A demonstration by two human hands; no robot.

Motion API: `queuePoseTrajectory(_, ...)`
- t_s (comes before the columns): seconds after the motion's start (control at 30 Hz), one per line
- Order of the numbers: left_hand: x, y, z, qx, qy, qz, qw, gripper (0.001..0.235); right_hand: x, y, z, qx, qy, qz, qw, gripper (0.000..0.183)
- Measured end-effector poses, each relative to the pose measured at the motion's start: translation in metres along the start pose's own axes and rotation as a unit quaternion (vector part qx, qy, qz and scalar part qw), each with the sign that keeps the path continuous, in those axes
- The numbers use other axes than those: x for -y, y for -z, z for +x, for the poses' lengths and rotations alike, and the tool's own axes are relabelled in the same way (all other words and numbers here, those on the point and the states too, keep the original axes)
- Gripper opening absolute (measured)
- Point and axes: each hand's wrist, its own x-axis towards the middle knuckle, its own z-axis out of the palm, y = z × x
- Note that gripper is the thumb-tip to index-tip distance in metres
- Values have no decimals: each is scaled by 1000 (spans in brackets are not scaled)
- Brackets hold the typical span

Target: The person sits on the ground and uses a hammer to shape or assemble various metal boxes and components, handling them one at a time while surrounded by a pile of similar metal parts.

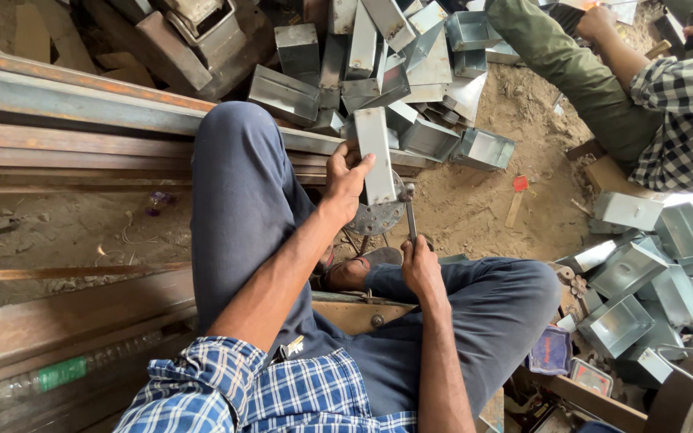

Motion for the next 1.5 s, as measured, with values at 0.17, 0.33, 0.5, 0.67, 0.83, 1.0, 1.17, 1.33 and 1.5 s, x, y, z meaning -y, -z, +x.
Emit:
queuePoseTrajectory(0.17,2,4,-4,-40,-4,15,999,37,1,1,0,-7,16,16,1000,29)
queuePoseTrajectory(0.33,23,8,1,-83,102,39,991,43,-2,-1,3,-4,-7,3,1000,30)
queuePoseTrajectory(0.5,45,32,4,-110,129,78,983,54,-4,-3,3,-3,-11,10,1000,31)
queuePoseTrajectory(0.67,46,32,-18,-259,-53,334,905,99,3,2,0,-6,-9,9,1000,33)
queuePoseTrajectory(0.83,1,-5,-54,-228,-132,404,876,64,16,12,-6,-59,-1,60,996,34)
queuePoseTrajectory(1.0,-22,-12,-46,13,-358,572,738,44,23,17,-9,-75,11,85,993,35)
queuePoseTrajectory(1.17,-12,-1,-33,105,-375,694,606,69,35,26,-22,-106,47,93,989,34)
queuePoseTrajectory(1.33,-2,9,-23,80,-310,838,443,73,61,43,-31,-179,111,146,967,33)
queuePoseTrajectory(1.5,-39,-3,-36,142,-90,796,582,67,87,68,-43,-290,174,158,928,33)
